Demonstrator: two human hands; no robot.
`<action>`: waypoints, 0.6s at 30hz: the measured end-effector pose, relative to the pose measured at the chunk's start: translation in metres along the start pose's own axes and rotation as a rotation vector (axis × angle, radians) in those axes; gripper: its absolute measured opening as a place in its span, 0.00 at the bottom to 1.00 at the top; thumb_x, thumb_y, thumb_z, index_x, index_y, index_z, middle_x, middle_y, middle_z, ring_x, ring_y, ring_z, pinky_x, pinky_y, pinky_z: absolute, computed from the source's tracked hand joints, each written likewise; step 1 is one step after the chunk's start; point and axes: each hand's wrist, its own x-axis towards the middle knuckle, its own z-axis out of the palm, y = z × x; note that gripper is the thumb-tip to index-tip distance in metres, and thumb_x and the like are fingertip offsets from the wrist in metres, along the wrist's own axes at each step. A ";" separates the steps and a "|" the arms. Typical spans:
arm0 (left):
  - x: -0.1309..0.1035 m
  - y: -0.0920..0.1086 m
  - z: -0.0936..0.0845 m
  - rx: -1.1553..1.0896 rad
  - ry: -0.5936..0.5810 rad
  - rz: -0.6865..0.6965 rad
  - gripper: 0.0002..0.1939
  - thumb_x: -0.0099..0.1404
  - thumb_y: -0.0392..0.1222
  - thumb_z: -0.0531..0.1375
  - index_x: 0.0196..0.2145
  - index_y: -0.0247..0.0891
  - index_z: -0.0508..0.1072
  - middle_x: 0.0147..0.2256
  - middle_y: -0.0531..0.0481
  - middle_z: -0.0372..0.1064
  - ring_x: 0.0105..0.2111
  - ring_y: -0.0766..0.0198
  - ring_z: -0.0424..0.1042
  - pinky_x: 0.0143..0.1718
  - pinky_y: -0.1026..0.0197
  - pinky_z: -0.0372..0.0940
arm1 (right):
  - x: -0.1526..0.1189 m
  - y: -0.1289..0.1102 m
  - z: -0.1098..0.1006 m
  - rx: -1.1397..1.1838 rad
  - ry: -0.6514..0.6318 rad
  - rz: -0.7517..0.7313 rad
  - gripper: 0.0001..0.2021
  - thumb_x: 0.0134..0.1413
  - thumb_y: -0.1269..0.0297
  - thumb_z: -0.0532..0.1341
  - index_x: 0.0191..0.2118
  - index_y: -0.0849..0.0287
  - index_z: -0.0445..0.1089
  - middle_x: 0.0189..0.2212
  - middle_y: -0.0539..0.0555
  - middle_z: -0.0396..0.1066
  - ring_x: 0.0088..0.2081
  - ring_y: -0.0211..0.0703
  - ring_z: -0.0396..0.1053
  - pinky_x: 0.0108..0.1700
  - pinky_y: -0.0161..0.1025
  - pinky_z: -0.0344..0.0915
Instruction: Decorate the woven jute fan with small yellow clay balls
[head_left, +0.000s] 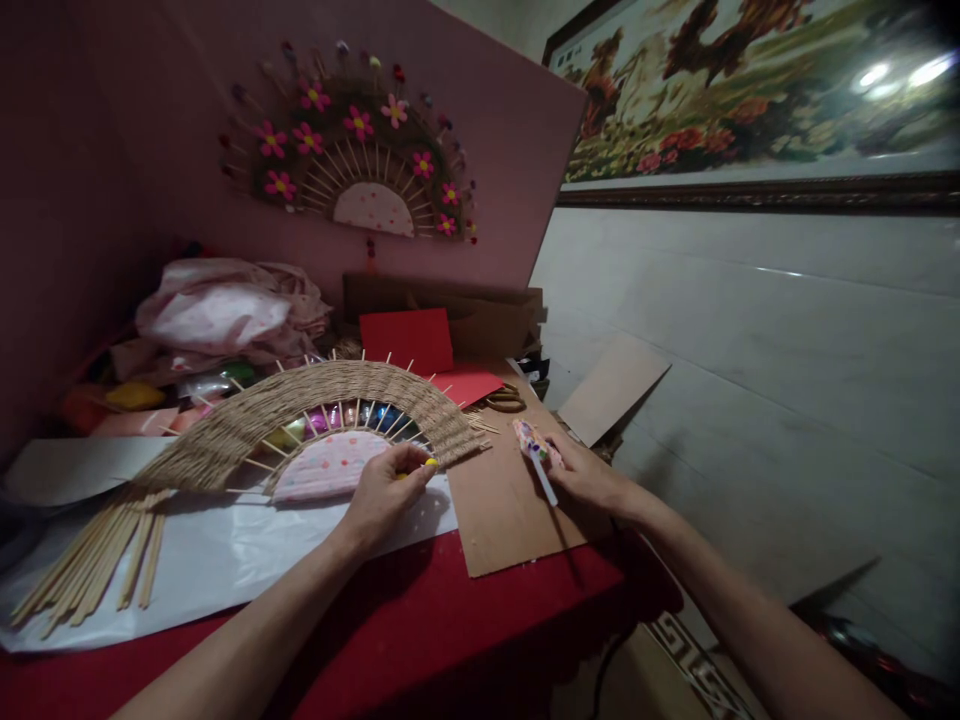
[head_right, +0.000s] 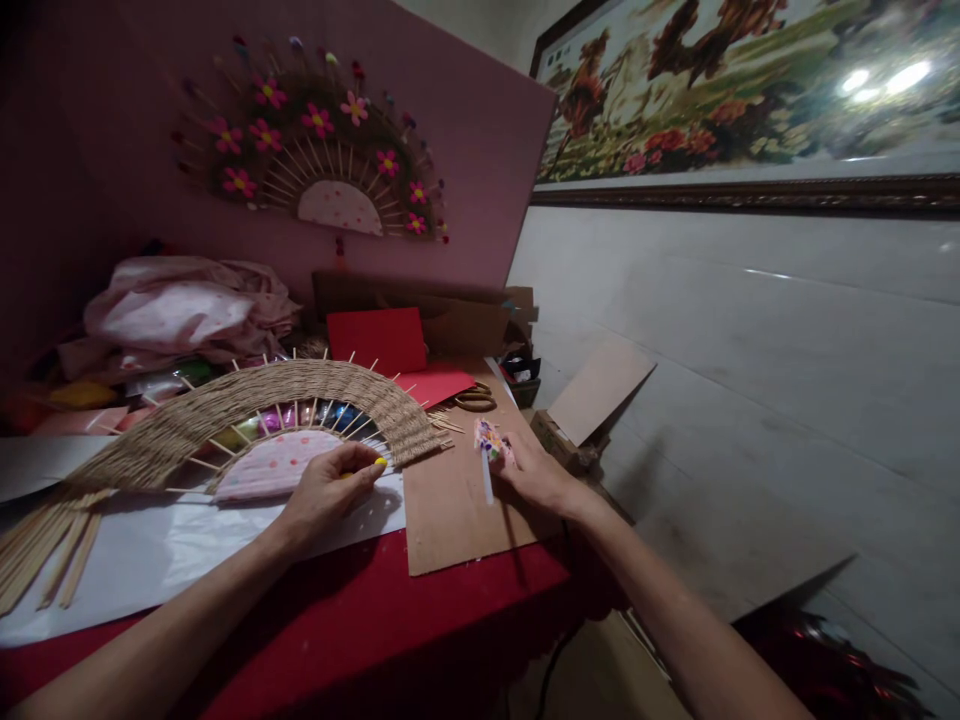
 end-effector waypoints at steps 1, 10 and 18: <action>0.000 -0.001 0.000 0.001 -0.001 -0.002 0.13 0.52 0.49 0.60 0.27 0.35 0.70 0.19 0.55 0.62 0.19 0.71 0.57 0.19 0.67 0.52 | -0.002 0.006 0.003 -0.101 -0.009 0.009 0.15 0.58 0.61 0.50 0.48 0.61 0.63 0.42 0.59 0.67 0.42 0.47 0.65 0.45 0.43 0.60; 0.000 -0.001 0.000 0.004 -0.011 -0.008 0.13 0.51 0.49 0.61 0.28 0.35 0.69 0.20 0.55 0.63 0.19 0.72 0.57 0.19 0.68 0.51 | -0.017 -0.007 0.004 -0.436 0.054 0.008 0.20 0.57 0.62 0.52 0.54 0.63 0.62 0.46 0.64 0.65 0.48 0.53 0.63 0.50 0.46 0.58; 0.000 -0.003 0.001 0.097 0.026 0.107 0.13 0.56 0.50 0.59 0.30 0.35 0.71 0.20 0.55 0.63 0.20 0.71 0.59 0.20 0.67 0.54 | 0.038 -0.043 0.012 -0.095 0.297 -0.108 0.13 0.55 0.71 0.50 0.43 0.62 0.70 0.41 0.58 0.72 0.41 0.42 0.67 0.42 0.35 0.60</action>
